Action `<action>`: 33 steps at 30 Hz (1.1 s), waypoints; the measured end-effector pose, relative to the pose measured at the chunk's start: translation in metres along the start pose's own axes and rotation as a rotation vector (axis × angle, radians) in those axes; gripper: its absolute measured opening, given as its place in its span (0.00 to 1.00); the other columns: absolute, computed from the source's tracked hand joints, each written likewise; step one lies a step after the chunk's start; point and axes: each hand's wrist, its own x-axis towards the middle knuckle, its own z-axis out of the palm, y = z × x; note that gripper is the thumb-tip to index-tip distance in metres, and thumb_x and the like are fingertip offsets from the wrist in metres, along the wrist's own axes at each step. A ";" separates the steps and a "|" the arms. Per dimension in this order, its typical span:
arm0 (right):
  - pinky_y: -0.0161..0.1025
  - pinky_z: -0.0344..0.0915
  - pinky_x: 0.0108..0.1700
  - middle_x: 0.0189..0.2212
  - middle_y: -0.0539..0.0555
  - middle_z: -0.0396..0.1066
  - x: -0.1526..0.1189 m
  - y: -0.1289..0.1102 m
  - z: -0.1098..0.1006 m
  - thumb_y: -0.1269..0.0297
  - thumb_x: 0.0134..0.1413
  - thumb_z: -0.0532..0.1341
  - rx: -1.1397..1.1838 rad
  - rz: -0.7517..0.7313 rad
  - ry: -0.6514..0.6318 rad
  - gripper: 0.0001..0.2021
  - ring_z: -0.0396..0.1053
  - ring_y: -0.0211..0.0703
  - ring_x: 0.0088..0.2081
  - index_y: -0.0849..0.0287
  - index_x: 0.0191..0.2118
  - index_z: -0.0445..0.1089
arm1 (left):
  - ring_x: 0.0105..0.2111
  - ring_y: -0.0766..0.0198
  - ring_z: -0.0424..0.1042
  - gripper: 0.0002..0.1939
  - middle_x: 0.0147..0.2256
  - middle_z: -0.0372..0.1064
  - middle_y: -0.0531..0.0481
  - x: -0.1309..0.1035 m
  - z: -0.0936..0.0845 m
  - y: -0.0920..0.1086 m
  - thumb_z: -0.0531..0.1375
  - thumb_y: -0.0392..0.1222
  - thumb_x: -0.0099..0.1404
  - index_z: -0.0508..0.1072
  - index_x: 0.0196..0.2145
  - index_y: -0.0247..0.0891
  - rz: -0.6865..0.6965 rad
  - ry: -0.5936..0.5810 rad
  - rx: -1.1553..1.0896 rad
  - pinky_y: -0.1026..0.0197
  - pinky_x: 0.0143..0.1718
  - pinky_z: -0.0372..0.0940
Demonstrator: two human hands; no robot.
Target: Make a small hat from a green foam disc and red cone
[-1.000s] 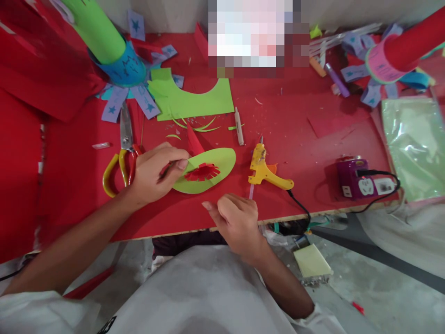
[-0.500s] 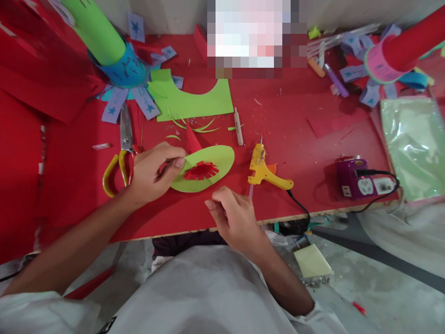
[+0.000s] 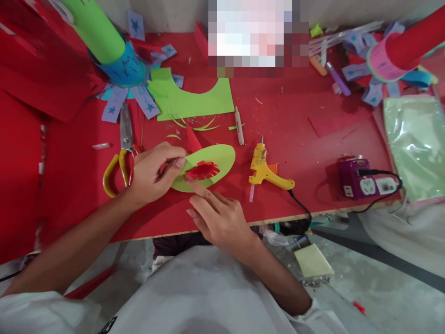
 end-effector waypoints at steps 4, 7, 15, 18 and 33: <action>0.39 0.76 0.40 0.56 0.62 0.83 0.000 -0.001 -0.002 0.69 0.77 0.55 0.027 -0.019 0.023 0.08 0.84 0.44 0.42 0.56 0.46 0.71 | 0.28 0.69 0.68 0.09 0.32 0.76 0.52 0.000 0.000 0.000 0.57 0.37 0.80 0.77 0.42 0.37 0.006 0.006 -0.007 0.63 0.33 0.65; 0.42 0.78 0.45 0.49 0.57 0.85 -0.005 0.004 -0.006 0.73 0.73 0.59 0.054 0.008 0.206 0.08 0.83 0.45 0.44 0.54 0.49 0.73 | 0.29 0.68 0.68 0.09 0.31 0.75 0.52 0.001 0.001 0.001 0.57 0.37 0.80 0.76 0.42 0.38 0.009 0.017 -0.023 0.62 0.33 0.65; 0.60 0.76 0.60 0.63 0.63 0.73 0.022 0.037 -0.014 0.62 0.72 0.65 0.005 0.201 0.514 0.23 0.73 0.62 0.65 0.48 0.68 0.65 | 0.27 0.66 0.68 0.10 0.30 0.68 0.52 -0.007 0.003 -0.008 0.52 0.44 0.82 0.72 0.44 0.41 -0.019 0.111 -0.033 0.59 0.32 0.66; 0.53 0.78 0.57 0.60 0.63 0.76 0.035 0.045 -0.015 0.61 0.74 0.62 0.093 0.223 0.442 0.19 0.78 0.55 0.58 0.51 0.66 0.67 | 0.28 0.64 0.69 0.12 0.30 0.67 0.51 -0.008 0.003 -0.011 0.51 0.47 0.83 0.70 0.43 0.43 -0.028 0.163 -0.001 0.57 0.33 0.67; 0.49 0.76 0.51 0.44 0.55 0.84 0.058 0.043 -0.029 0.68 0.75 0.59 -0.101 0.049 0.350 0.11 0.80 0.49 0.45 0.52 0.51 0.79 | 0.43 0.60 0.78 0.22 0.45 0.78 0.48 -0.001 0.005 -0.007 0.68 0.55 0.73 0.73 0.56 0.42 -0.044 0.083 -0.010 0.58 0.47 0.72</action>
